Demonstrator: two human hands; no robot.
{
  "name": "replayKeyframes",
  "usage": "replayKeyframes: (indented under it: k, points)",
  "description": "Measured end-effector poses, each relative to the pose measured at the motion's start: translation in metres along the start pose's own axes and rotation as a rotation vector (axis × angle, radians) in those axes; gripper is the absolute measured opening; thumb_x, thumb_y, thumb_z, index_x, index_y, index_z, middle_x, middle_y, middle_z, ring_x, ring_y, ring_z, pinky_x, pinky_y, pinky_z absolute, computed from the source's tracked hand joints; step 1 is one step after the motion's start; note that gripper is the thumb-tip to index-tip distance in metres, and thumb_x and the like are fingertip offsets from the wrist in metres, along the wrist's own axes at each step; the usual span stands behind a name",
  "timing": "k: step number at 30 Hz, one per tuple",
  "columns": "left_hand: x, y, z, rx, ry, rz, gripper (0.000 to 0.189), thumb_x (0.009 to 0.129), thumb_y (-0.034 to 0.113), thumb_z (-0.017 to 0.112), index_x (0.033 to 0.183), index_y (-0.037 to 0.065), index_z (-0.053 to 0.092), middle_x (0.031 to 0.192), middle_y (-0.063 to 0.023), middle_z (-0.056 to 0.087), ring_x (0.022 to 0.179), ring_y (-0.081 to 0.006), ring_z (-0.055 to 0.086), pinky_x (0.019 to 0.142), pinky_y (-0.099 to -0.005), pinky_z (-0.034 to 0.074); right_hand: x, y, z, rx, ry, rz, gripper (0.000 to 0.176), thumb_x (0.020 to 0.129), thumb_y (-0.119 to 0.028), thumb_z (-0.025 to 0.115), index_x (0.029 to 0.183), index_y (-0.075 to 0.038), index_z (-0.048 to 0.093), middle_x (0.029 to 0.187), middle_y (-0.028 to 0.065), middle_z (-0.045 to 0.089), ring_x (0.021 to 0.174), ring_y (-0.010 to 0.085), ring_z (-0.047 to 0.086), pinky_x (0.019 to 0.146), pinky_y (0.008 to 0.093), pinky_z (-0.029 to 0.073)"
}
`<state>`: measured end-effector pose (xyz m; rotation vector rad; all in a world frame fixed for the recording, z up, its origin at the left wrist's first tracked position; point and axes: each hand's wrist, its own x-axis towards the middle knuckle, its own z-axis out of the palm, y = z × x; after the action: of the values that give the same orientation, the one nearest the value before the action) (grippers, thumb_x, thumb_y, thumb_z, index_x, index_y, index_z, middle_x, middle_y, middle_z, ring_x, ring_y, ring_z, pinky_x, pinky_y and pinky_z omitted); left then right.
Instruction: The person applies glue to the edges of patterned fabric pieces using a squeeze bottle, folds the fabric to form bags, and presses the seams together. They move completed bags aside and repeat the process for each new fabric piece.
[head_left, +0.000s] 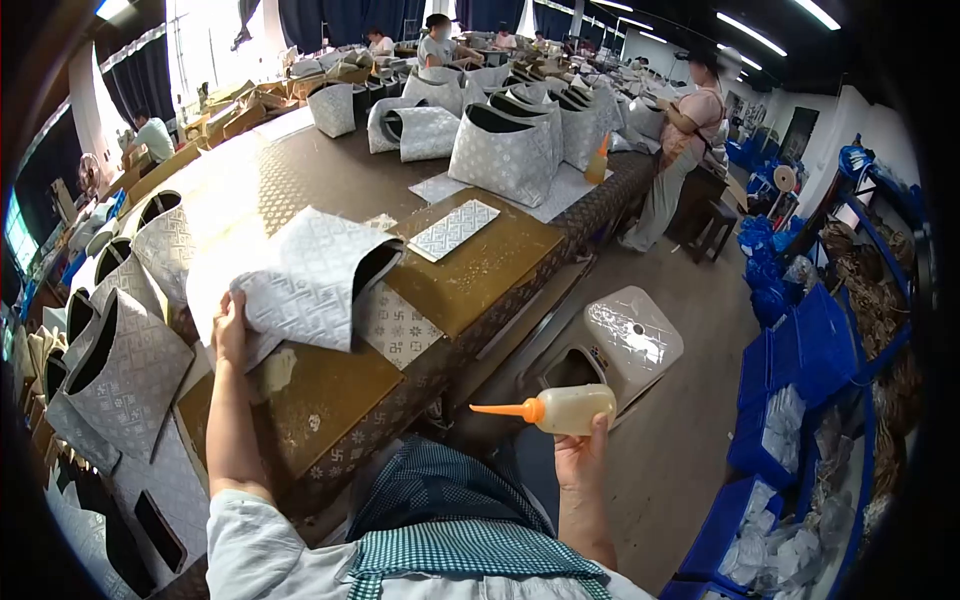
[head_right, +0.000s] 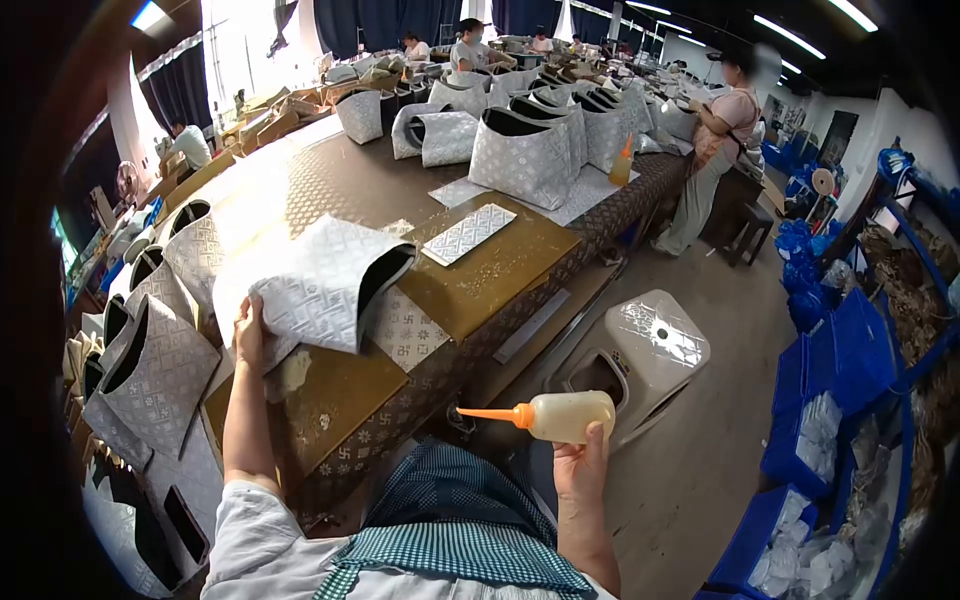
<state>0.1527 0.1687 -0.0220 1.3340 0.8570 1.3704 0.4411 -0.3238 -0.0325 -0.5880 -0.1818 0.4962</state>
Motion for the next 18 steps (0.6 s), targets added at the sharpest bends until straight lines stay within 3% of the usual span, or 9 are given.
replayKeyframes:
  k: [3,5,8,10,13,18]
  points:
    - [0.003,0.01,-0.022,-0.172,0.06,-0.001,0.035,0.097,0.031,0.057,0.118,0.003,0.058,0.084,-0.0004,0.063,0.066,-0.0086,0.057,0.056,-0.0238,0.048,0.012,0.004,-0.017,-0.012,-0.001,0.052,0.055,0.086,-0.035,0.071,0.129,-0.008,0.05,0.119,0.0055,0.061,0.108,0.02,0.061,0.091,0.0348,0.054]
    - [-0.014,0.005,-0.026,-0.045,0.107,-0.004,0.032,0.097,0.03,0.057,0.118,0.006,0.06,0.075,0.0056,0.057,0.055,-0.002,0.043,0.047,-0.0185,0.033,0.026,0.016,-0.007,-0.008,-0.057,0.078,0.061,0.085,-0.036,0.072,0.133,-0.009,0.047,0.12,0.0059,0.059,0.109,0.0196,0.061,0.091,0.0347,0.054]
    - [-0.063,0.043,0.014,-0.066,0.056,0.002,0.029,0.099,0.027,0.053,0.114,0.004,0.06,0.092,0.0009,0.059,0.075,-0.0062,0.049,0.064,-0.0203,0.037,0.05,0.034,0.007,-0.011,-0.076,0.128,0.073,0.083,-0.037,0.074,0.141,-0.009,0.039,0.122,0.0054,0.056,0.111,0.0182,0.058,0.09,0.0333,0.053]
    - [-0.079,0.04,0.017,-0.186,-0.011,0.009,0.031,0.101,0.025,0.049,0.118,0.001,0.057,0.11,-0.0058,0.063,0.098,-0.0133,0.06,0.084,-0.027,0.048,0.065,0.047,0.016,-0.028,-0.082,0.119,0.079,0.08,-0.038,0.077,0.142,-0.008,0.037,0.125,0.0049,0.053,0.113,0.0181,0.056,0.092,0.0331,0.051]
    - [-0.105,0.053,0.039,-0.264,0.101,-0.057,0.029,0.101,0.026,0.048,0.117,0.003,0.056,0.108,-0.0052,0.062,0.1,-0.0143,0.057,0.087,-0.0296,0.046,0.082,0.056,0.021,-0.119,-0.074,0.074,0.079,0.082,-0.036,0.075,0.143,-0.004,0.035,0.129,0.0074,0.05,0.116,0.0189,0.054,0.098,0.0341,0.047]
    - [-0.109,0.043,0.064,-0.274,0.342,-0.163,0.029,0.1,0.026,0.049,0.12,0.004,0.052,0.11,-0.0052,0.06,0.096,-0.0145,0.058,0.084,-0.0301,0.048,0.115,0.049,0.044,-0.299,-0.081,-0.062,0.086,0.08,-0.038,0.077,0.144,-0.003,0.031,0.127,0.0075,0.05,0.115,0.0182,0.054,0.097,0.034,0.048]
